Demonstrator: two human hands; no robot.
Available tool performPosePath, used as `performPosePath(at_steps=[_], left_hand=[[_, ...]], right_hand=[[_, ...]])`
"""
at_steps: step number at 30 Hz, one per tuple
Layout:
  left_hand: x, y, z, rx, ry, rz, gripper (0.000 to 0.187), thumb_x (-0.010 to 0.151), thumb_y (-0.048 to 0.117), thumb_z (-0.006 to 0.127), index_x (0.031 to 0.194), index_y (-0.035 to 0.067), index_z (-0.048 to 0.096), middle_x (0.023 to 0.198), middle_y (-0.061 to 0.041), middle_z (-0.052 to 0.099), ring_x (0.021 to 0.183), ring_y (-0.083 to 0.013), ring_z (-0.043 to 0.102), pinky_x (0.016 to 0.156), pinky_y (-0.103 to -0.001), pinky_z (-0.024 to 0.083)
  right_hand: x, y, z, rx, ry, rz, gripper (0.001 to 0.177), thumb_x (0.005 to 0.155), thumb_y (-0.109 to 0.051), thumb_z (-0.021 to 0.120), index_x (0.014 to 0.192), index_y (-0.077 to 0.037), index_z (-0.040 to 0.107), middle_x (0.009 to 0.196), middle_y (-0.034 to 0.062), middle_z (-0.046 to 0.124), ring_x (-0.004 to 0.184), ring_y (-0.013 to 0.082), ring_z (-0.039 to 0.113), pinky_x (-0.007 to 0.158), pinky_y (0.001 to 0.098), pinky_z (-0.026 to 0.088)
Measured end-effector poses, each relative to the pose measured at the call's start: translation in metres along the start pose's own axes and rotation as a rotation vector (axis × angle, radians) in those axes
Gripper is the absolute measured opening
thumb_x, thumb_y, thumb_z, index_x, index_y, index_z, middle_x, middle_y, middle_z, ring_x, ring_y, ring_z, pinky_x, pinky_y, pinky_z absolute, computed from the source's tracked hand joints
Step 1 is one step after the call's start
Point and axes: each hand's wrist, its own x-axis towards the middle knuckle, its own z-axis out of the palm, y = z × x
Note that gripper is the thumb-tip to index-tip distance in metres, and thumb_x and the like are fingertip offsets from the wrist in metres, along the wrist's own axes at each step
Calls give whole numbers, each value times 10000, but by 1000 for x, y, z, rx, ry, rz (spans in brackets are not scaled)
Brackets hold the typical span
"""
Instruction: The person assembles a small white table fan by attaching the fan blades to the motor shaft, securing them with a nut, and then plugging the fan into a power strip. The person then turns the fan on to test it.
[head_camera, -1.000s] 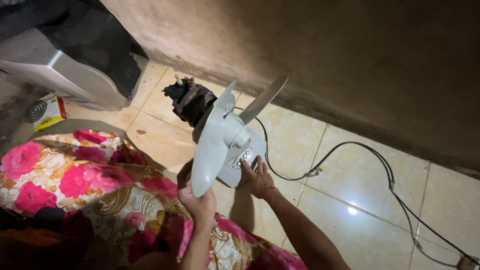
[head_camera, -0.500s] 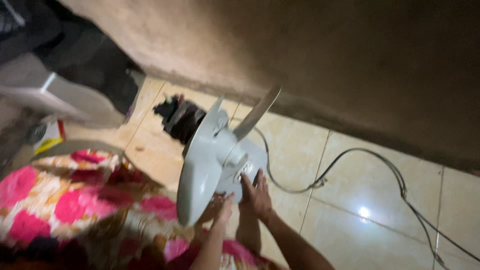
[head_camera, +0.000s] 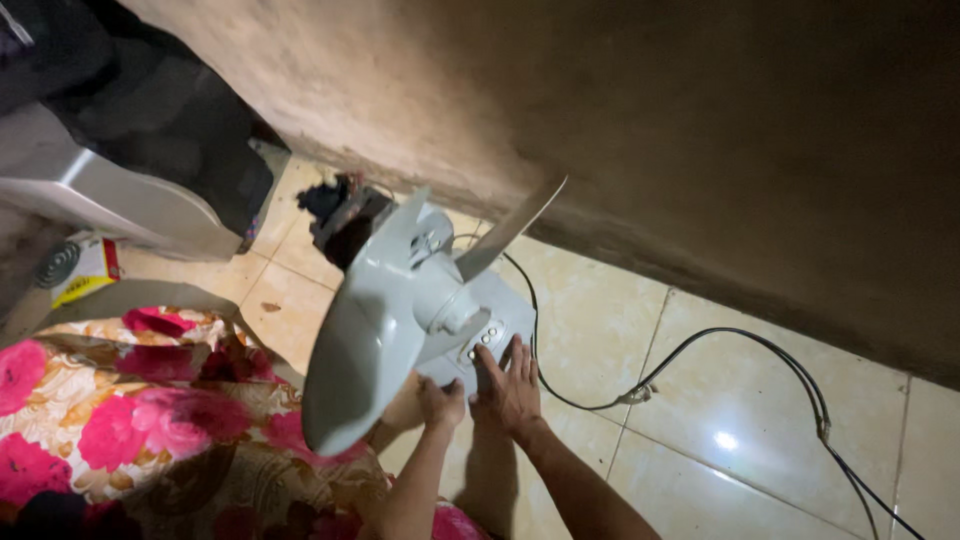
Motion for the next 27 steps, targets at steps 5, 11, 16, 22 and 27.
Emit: performPosePath(at_steps=[5, 11, 16, 22, 27], left_hand=[[21, 0, 1, 28, -23, -38, 1004, 805, 381, 804, 1459, -183, 292, 1338, -371, 492, 1243, -461, 531, 1089, -448, 442], [53, 2, 1, 21, -62, 2, 1022, 766, 425, 837, 1464, -119, 326, 1386, -355, 461, 1303, -456, 479, 1125, -453, 403], [61, 10, -2, 1, -77, 6, 1046, 753, 421, 865, 1471, -108, 320, 1443, -367, 400, 1351, -474, 413, 1137, -470, 360], [57, 42, -27, -145, -214, -98, 1014, 718, 328, 900, 1451, -115, 357, 1440, -314, 470, 1332, -377, 518, 1112, -430, 444], [46, 32, -15, -521, -224, 229, 942, 772, 151, 859, 1469, -146, 298, 1391, -291, 586, 1203, -324, 654, 1004, -377, 552]], right_hand=[[21, -4, -6, -37, -70, 46, 1032, 765, -502, 862, 1566, -422, 216, 1631, 342, 6, 1495, 549, 145, 1206, 569, 231], [44, -2, -2, -22, -37, 14, 1027, 783, -506, 852, 1580, -388, 216, 1621, 361, 10, 1475, 581, 161, 1204, 575, 237], [59, 1, -1, 1, -32, -3, 1028, 779, -538, 832, 1581, -383, 208, 1618, 363, 5, 1475, 579, 166, 1205, 582, 240], [76, 2, -7, -30, -52, -26, 1012, 806, -504, 829, 1585, -388, 192, 1614, 400, 5, 1459, 611, 179, 1178, 613, 266], [80, 0, -16, -10, -75, -42, 1023, 806, -498, 822, 1585, -383, 169, 1606, 407, 15, 1448, 624, 190, 1186, 595, 275]])
